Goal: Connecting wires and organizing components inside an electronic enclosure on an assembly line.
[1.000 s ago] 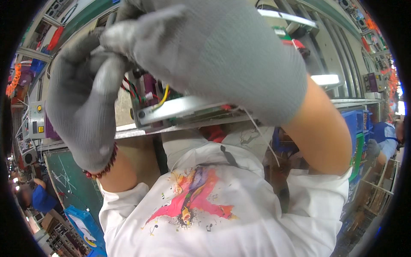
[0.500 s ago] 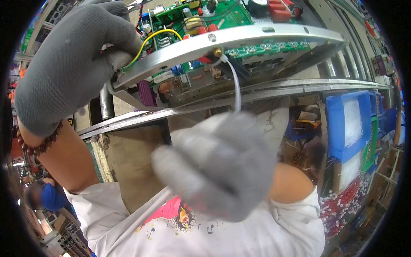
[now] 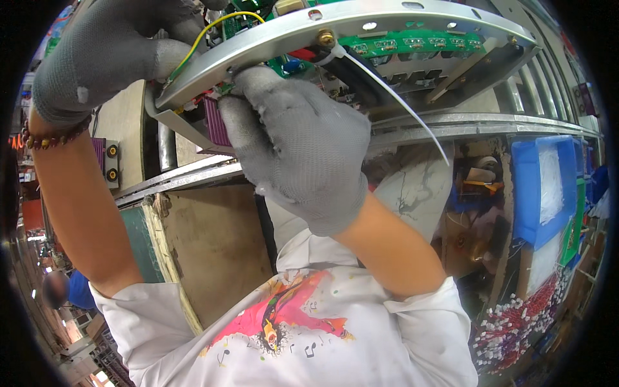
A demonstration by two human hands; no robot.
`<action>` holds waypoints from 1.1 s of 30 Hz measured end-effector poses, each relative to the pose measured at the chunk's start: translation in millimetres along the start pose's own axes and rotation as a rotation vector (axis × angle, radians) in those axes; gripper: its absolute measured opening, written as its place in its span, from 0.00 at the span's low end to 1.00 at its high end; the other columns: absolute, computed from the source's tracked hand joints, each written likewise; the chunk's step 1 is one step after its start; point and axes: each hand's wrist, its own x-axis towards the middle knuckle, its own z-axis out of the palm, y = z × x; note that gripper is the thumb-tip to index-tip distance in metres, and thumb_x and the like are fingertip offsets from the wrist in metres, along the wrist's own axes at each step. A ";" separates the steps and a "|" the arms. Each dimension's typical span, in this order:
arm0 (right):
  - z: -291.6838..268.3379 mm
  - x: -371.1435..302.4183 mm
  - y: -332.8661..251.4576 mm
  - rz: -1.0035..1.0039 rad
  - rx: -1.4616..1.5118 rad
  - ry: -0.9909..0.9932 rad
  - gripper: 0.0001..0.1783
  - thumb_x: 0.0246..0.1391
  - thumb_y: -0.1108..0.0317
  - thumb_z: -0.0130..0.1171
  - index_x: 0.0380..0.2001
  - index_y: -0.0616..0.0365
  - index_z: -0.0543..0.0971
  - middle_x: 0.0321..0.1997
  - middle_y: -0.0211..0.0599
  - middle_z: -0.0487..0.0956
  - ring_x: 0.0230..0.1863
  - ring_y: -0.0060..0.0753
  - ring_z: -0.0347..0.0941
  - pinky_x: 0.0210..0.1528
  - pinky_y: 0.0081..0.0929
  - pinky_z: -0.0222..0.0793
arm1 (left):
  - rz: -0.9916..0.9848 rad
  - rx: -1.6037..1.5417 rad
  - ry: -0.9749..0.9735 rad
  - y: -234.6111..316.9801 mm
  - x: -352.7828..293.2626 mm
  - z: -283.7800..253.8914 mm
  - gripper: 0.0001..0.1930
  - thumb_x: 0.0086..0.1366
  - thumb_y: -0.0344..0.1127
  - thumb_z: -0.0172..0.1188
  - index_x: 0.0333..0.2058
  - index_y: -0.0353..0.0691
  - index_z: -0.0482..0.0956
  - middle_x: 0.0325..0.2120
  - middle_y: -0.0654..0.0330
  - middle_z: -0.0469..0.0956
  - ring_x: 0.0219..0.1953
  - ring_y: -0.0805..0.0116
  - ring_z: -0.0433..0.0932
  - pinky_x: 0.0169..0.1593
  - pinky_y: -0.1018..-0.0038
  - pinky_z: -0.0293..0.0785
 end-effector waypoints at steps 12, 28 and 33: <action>6.1 0.9 -11.0 0.222 0.177 0.055 0.07 0.53 0.73 0.68 0.34 0.63 0.83 0.30 0.39 0.84 0.28 0.28 0.79 0.34 0.25 0.75 | 0.146 -0.483 -0.416 -23.2 15.4 -27.3 0.27 0.60 0.24 0.60 0.58 0.25 0.68 0.33 0.56 0.82 0.37 0.72 0.80 0.41 0.75 0.77; -17.4 2.3 -12.9 0.268 0.053 -0.022 0.09 0.55 0.77 0.66 0.40 0.65 0.79 0.36 0.35 0.82 0.36 0.21 0.79 0.41 0.21 0.77 | 0.288 -0.116 0.622 -31.3 -26.5 64.4 0.23 0.54 0.23 0.62 0.50 0.27 0.71 0.38 0.51 0.80 0.39 0.67 0.79 0.43 0.74 0.76; -36.3 24.4 -23.4 0.014 -0.295 -0.330 0.10 0.50 0.80 0.62 0.38 0.64 0.81 0.34 0.37 0.83 0.31 0.19 0.78 0.37 0.18 0.75 | 0.313 -0.019 0.723 -35.6 -24.8 81.2 0.20 0.51 0.22 0.63 0.45 0.29 0.73 0.39 0.51 0.79 0.38 0.66 0.78 0.44 0.74 0.74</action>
